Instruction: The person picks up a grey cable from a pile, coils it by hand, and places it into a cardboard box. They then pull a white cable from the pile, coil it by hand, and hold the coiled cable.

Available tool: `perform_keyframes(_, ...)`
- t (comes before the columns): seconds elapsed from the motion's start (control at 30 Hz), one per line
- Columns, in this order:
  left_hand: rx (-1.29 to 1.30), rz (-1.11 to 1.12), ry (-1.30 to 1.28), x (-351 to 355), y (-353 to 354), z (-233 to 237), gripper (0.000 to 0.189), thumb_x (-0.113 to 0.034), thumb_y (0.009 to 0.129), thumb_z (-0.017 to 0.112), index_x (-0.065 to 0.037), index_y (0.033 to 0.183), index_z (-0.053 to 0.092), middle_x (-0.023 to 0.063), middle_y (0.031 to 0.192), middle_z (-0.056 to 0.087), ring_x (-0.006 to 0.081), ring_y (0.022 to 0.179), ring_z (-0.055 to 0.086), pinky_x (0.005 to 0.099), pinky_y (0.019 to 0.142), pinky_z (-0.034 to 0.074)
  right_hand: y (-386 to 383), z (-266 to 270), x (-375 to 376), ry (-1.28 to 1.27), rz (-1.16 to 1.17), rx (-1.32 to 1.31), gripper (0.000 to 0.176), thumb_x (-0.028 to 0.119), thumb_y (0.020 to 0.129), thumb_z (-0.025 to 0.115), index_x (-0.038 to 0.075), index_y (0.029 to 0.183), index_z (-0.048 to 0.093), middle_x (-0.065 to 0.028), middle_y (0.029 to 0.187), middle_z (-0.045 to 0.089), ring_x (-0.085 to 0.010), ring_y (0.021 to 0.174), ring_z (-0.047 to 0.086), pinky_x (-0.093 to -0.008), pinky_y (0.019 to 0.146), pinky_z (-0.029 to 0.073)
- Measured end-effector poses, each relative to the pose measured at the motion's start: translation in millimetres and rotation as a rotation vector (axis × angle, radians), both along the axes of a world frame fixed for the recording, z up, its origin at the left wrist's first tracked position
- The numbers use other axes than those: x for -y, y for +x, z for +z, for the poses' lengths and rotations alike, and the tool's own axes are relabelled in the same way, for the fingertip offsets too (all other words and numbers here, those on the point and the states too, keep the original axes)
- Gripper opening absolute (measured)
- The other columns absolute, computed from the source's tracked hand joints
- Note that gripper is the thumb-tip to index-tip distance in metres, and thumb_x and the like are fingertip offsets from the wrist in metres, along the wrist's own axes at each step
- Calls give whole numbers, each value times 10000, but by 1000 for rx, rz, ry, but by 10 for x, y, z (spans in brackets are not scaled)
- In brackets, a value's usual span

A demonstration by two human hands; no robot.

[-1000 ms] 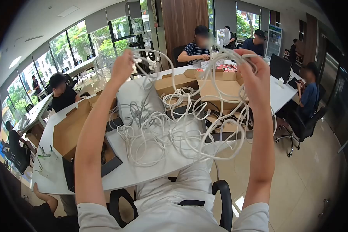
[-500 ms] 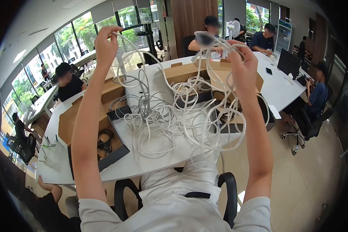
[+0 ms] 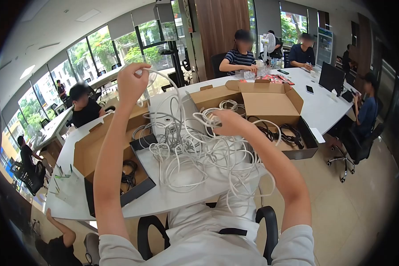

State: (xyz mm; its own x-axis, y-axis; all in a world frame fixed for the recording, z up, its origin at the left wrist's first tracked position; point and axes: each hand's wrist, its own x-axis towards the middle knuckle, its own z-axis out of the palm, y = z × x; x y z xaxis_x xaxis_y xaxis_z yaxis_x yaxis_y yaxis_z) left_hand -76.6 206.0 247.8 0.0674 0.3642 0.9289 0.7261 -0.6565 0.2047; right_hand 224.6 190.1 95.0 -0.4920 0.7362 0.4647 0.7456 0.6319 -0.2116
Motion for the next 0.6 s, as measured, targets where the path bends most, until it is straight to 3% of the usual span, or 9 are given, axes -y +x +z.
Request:
perform_keyframes(0.1, -58, 41, 64, 42, 2, -41, 167, -110, 765, 588, -84, 857, 724, 75, 805, 690, 172, 580, 627, 284, 581, 490, -171, 66, 115, -28, -105, 94, 639, 244, 684, 709, 25, 1238, 478, -210, 1156, 561, -370, 1035, 562, -421, 907, 451)
perform_keyframes(0.23, -95, 50, 14, 9, -12, -82, 173, -86, 775, 572, -80, 867, 719, 65, 881, 687, 187, 621, 642, 287, 611, 495, -253, -28, 102, -87, -53, 274, 897, 419, 682, 758, 56, 1384, 335, -217, 1335, 405, -407, 1245, 382, -542, 996, 342)
perform_keyframes(0.27, -112, 28, 1, -10, -21, -108, 174, -82, 775, 566, -84, 860, 718, 64, 867, 679, 201, 644, 642, 305, 631, 496, -256, -84, 50, -96, -21, 280, 991, 492, 680, 756, 64, 1427, 265, -219, 1400, 324, -434, 1301, 285, -601, 1011, 279)
perform_keyframes(0.37, -169, -20, -46, -55, -11, -160, 182, -72, 769, 554, -92, 846, 717, 64, 845, 661, 228, 701, 642, 345, 672, 497, -364, 17, 138, -30, 42, 66, 963, 481, 718, 735, 46, 1428, 254, -227, 1399, 329, -427, 1317, 269, -542, 1048, 267)
perform_keyframes(0.47, -236, -96, -112, -7, 88, -241, 198, -59, 749, 554, -91, 855, 718, 70, 852, 651, 251, 736, 638, 355, 682, 499, -561, 229, 150, 50, 141, -304, 849, 407, 804, 691, 64, 1436, 240, -194, 1407, 336, -340, 1271, 374, -431, 1028, 339)
perform_keyframes(0.6, -497, -287, -178, 135, 306, -341, 207, -14, 767, 555, -48, 911, 700, 84, 869, 654, 234, 751, 631, 339, 652, 510, -818, 505, 288, 96, 137, -476, 584, 282, 882, 619, 10, 1342, 385, -170, 1088, 585, -249, 929, 604, -352, 801, 474)
